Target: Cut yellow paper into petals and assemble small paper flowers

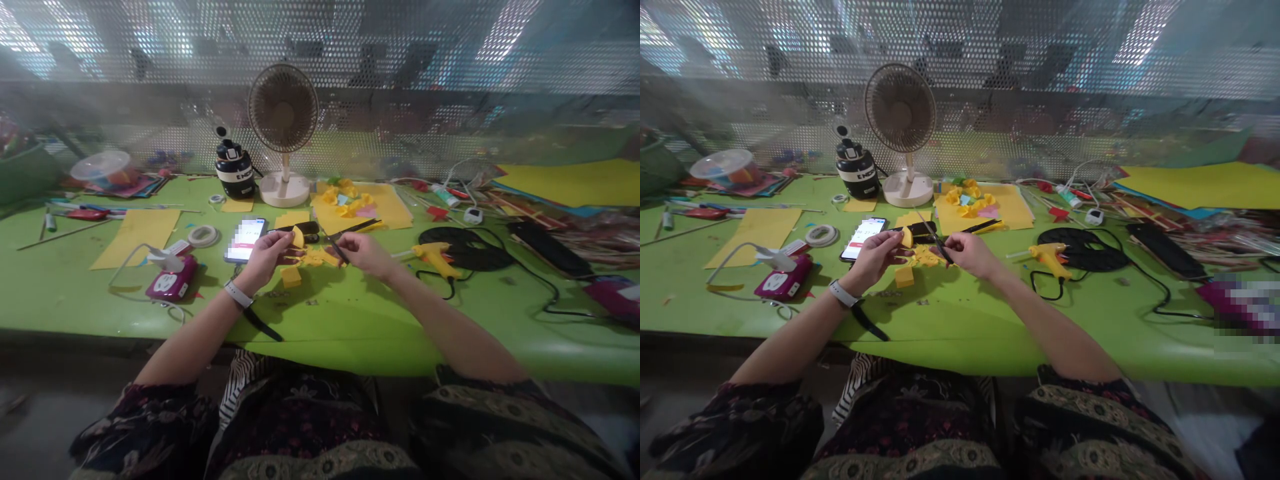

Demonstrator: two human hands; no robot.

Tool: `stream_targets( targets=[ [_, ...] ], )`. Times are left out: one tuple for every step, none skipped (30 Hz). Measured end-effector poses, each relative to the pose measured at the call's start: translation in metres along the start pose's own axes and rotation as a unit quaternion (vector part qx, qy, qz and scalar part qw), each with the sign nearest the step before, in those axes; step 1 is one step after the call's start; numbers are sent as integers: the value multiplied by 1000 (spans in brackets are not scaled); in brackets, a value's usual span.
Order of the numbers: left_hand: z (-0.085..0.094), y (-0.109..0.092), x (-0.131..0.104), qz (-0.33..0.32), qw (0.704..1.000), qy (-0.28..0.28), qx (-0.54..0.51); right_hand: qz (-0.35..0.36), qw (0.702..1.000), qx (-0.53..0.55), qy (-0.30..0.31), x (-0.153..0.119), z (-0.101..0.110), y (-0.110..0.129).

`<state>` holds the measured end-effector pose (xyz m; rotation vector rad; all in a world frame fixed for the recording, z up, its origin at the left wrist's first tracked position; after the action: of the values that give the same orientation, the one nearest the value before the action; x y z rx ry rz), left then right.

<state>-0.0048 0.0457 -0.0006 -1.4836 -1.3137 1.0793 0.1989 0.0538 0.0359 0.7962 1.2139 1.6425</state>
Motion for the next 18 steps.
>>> stream_targets(
  targets=[
    [0, 0, 0, 8, 1000, -1, -8, 1, 1000, 5, -15, 1, 4, 0],
    [-1, 0, -1, 20, 1000, -1, -18, 0, 1000, 6, -29, 2, 8, 0],
    [-2, 0, -1, 33, 999, -4, -28, -3, 999, 6, -39, 3, 12, -1],
    [-2, 0, -1, 49, 998, -10, -39, -7, 999, 5, -48, 4, 15, -2],
    [-2, 1, -1, 65, 996, -18, -51, -12, 998, 4, -53, 5, 16, -3],
    [-2, 2, -1, 80, 995, -29, -61, -16, 998, 2, -57, 5, 18, -4],
    [-2, 3, -1, 91, 993, -37, -70, -17, 998, 1, -60, 6, 18, -5],
    [-2, 4, 0, 100, 991, -42, -77, -18, 998, -2, -61, 7, 19, -6],
    [-2, 4, 0, 103, 990, -43, -81, -17, 998, -6, -61, 7, 19, -7],
    [-2, 5, 1, 105, 990, -40, -82, -17, 998, -13, -60, 8, 19, -7],
    [-2, 6, 2, 103, 991, -36, -82, -16, 998, -20, -59, 8, 20, -8],
    [-3, 6, 2, 99, 991, -31, -83, -16, 998, -28, -62, 10, 23, -9],
    [-3, 5, 2, 91, 992, -25, -84, -15, 997, -36, -69, 11, 26, -10],
    [-4, 4, 2, 82, 993, -17, -86, -12, 996, -44, -76, 13, 31, -12],
    [-5, 3, 2, 74, 993, -9, -87, -9, 995, -55, -88, 16, 38, -13],
    [-6, 2, 1, 67, 994, -3, -90, -6, 993, -70, -98, 19, 45, -15],
    [-7, 1, 1, 64, 994, 1, -93, -5, 990, -92, -106, 22, 52, -17],
    [-7, 1, 0, 65, 993, 3, -95, -6, 986, -118, -116, 27, 59, -20]
  ],
)
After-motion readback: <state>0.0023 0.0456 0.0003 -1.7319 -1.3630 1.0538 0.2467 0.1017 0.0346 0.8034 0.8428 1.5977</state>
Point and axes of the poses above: each hand's wrist, its own x-axis towards the middle knuckle, its own z-axis out of the back of the hand, y = z × x, the point moved 6 cm from there along x, towards the middle knuckle, and after that the axes turned 4 degrees about x, right-handed, at the moved point
